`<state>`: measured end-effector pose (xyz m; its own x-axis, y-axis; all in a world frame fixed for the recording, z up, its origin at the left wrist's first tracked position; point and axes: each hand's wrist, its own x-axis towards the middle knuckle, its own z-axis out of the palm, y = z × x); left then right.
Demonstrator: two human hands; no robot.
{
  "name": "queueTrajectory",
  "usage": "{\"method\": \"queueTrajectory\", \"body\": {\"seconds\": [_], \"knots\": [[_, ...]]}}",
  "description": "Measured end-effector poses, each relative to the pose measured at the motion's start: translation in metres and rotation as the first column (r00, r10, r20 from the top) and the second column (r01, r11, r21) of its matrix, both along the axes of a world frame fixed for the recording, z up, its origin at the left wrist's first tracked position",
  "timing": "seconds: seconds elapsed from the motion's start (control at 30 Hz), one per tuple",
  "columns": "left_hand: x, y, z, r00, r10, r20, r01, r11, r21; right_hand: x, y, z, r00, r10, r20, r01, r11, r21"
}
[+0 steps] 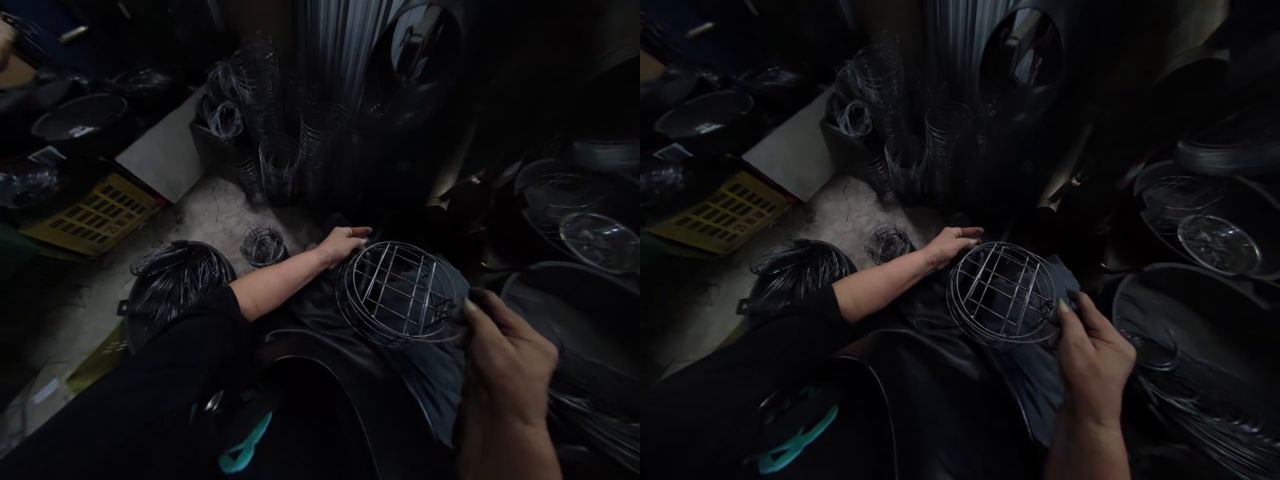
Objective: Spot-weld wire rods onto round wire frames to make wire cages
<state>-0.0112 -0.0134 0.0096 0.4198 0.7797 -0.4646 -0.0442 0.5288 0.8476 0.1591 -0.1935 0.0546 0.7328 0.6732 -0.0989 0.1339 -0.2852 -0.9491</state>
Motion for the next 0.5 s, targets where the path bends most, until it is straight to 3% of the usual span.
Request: {"method": "queueTrajectory", "body": {"seconds": [0.1,0.23,0.5], "knots": [[0.004,-0.001,-0.005,0.997,-0.065,0.032,0.066,0.997,-0.041,0.011,-0.014,-0.018,0.987,0.027,-0.158,-0.034,0.999,-0.041],[0.005,-0.001,-0.012,0.981,-0.04,0.19,0.053,0.997,-0.062,0.012,-0.02,-0.026,0.946,0.014,-0.325,-0.036,0.998,-0.06],[0.01,0.001,-0.021,0.975,-0.05,0.218,0.062,0.997,-0.051,0.014,-0.01,-0.024,0.935,-0.061,-0.35,0.007,0.988,-0.154]]}}
